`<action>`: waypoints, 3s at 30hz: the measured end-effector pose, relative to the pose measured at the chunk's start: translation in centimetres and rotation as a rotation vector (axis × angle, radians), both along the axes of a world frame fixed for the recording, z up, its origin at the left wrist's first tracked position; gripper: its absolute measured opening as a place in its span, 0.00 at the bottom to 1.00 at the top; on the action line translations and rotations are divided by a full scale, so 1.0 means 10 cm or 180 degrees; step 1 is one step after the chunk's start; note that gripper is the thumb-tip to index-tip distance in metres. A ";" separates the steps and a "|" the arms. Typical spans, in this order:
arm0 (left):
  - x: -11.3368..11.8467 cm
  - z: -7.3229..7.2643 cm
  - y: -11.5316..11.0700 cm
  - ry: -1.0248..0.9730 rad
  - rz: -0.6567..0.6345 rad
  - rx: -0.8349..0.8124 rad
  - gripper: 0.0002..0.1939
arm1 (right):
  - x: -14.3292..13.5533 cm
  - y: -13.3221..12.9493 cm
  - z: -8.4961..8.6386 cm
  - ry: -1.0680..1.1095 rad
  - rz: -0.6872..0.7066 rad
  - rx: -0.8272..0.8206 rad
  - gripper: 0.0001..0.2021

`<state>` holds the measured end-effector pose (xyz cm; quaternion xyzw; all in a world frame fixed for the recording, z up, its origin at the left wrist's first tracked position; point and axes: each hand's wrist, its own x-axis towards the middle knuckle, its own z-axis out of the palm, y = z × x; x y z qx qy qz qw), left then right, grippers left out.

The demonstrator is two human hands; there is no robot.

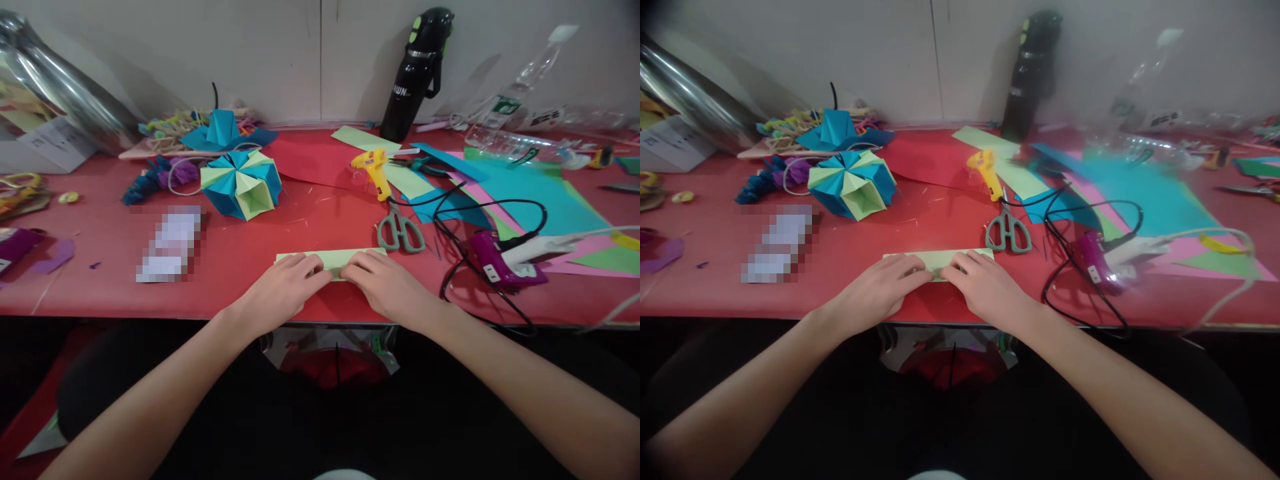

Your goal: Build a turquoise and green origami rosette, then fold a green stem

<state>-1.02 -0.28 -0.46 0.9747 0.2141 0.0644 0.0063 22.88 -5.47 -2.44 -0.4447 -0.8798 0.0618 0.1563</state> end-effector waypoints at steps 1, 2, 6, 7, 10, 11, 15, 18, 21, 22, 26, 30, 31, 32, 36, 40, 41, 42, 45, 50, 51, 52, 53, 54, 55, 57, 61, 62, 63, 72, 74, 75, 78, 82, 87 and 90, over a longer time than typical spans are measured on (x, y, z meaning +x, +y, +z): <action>0.00 0.00 0.00 0.0003 0.0004 0.0048 0.18 | 0.00 0.00 0.00 -0.0003 0.0000 0.0006 0.14; 0.01 0.00 -0.01 0.0011 0.0014 0.0094 0.18 | -0.01 0.00 0.00 -0.0005 -0.0005 0.0009 0.14; 0.02 0.01 -0.02 0.0055 0.0049 0.0153 0.19 | -0.01 0.00 0.01 -0.0027 -0.0036 -0.0027 0.14; 0.02 0.01 -0.02 0.0056 0.0060 0.0135 0.19 | -0.01 0.00 0.02 -0.0037 -0.0041 -0.0048 0.14; 0.03 0.00 -0.01 0.0040 0.0135 -0.0046 0.21 | -0.03 0.00 0.03 0.0019 -0.0062 -0.0118 0.10; 0.03 0.00 0.00 0.0028 0.0165 -0.0136 0.22 | -0.03 0.01 0.04 0.0067 -0.0061 -0.0145 0.08; 0.05 0.00 0.02 -0.0030 0.0280 -0.0395 0.23 | -0.06 0.03 0.06 0.0276 -0.0125 -0.0244 0.06; 0.08 0.01 0.02 -0.0007 0.0350 -0.0455 0.22 | -0.06 0.06 0.07 0.0467 -0.0158 -0.0378 0.06; 0.09 0.02 0.01 0.0079 0.0320 -0.0329 0.21 | -0.06 0.07 0.06 0.0613 -0.0135 -0.0480 0.05; 0.08 0.02 0.01 0.0091 0.0292 -0.0259 0.22 | -0.05 0.08 0.06 0.0634 -0.0126 -0.0481 0.05; 0.05 0.00 0.00 0.0038 0.0183 -0.0092 0.21 | -0.05 0.08 0.04 0.0551 -0.0028 -0.0384 0.06; 0.04 0.00 -0.02 -0.0035 0.0143 0.0053 0.17 | -0.05 0.08 0.03 0.0453 -0.0002 -0.0214 0.08; 0.04 0.00 -0.03 -0.0027 0.0142 0.0090 0.16 | -0.05 0.07 0.04 0.0456 0.0001 -0.0183 0.08; 0.04 0.01 -0.03 -0.0009 0.0140 0.0121 0.15 | -0.05 0.07 0.04 0.0459 0.0007 -0.0161 0.09; 0.04 0.04 -0.06 -0.0041 0.0070 0.0166 0.11 | -0.04 0.08 0.02 0.0437 0.0028 -0.0167 0.10; 0.01 0.04 -0.04 -0.0244 0.0069 0.0018 0.12 | -0.04 0.08 0.01 0.0469 0.0062 -0.0167 0.11; 0.00 0.03 -0.03 -0.0278 0.0064 0.0002 0.13 | -0.04 0.08 0.01 0.0466 0.0060 -0.0147 0.11; 0.00 0.02 -0.02 -0.0315 0.0043 0.0016 0.14 | -0.04 0.07 0.01 0.0457 0.0055 -0.0115 0.11; -0.01 0.00 0.01 -0.0458 -0.0059 0.0199 0.16 | -0.03 0.07 0.00 0.0431 0.0018 0.0035 0.11; 0.01 -0.01 0.01 -0.0586 -0.0113 0.0309 0.16 | 0.00 0.07 -0.03 0.0515 -0.0008 0.0168 0.10; 0.01 -0.01 0.02 -0.0596 -0.0097 0.0298 0.16 | 0.00 0.07 -0.04 0.0534 -0.0004 0.0166 0.10; 0.01 -0.01 0.02 -0.0608 -0.0078 0.0283 0.15 | 0.00 0.07 -0.04 0.0546 -0.0001 0.0156 0.11; 0.01 -0.01 0.02 -0.0616 -0.0064 0.0266 0.15 | 0.00 0.07 -0.04 0.0558 -0.0005 0.0143 0.11; 0.00 -0.01 0.03 -0.0607 -0.0061 0.0246 0.15 | 0.00 0.07 -0.04 0.0565 -0.0008 0.0125 0.11; 0.00 -0.01 0.03 -0.0585 -0.0068 0.0224 0.15 | 0.00 0.07 -0.04 0.0568 -0.0016 0.0112 0.12; -0.01 -0.01 0.04 -0.0532 -0.0075 0.0165 0.13 | -0.01 0.07 -0.03 0.0551 -0.0020 0.0099 0.12; -0.01 -0.02 0.07 -0.0577 -0.0060 -0.0052 0.13 | -0.02 0.07 -0.01 0.0504 0.0005 0.0120 0.13; -0.01 -0.02 0.08 -0.0590 -0.0051 -0.0116 0.13 | -0.02 0.08 -0.01 0.0488 -0.0003 0.0128 0.13; -0.01 -0.02 0.08 -0.0589 -0.0039 -0.0176 0.15 | -0.02 0.08 0.00 0.0470 -0.0026 0.0137 0.13; -0.02 -0.02 0.08 -0.0353 0.0198 -0.0412 0.17 | 0.00 0.08 0.01 0.0465 -0.0039 0.0144 0.10; -0.01 -0.02 0.08 -0.0275 0.0165 -0.0279 0.16 | 0.01 0.09 -0.01 0.0412 -0.0036 0.0147 0.11; -0.01 -0.01 0.08 -0.0238 0.0130 -0.0177 0.14 | 0.01 0.10 -0.01 0.0377 -0.0032 0.0146 0.11; 0.01 -0.01 0.08 -0.0190 0.0042 0.0099 0.10 | 0.00 0.12 -0.01 0.0302 -0.0030 0.0131 0.11; 0.01 -0.01 0.09 -0.0169 0.0080 0.0160 0.11 | -0.01 0.14 0.01 0.0327 -0.0094 0.0087 0.09; 0.02 0.00 0.07 -0.0132 0.0094 0.0514 0.15 | 0.01 0.15 0.02 0.0393 -0.0038 0.0113 0.11; 0.01 0.00 0.08 -0.0100 0.0156 0.0693 0.15 | 0.03 0.15 0.04 0.0413 -0.0055 0.0177 0.11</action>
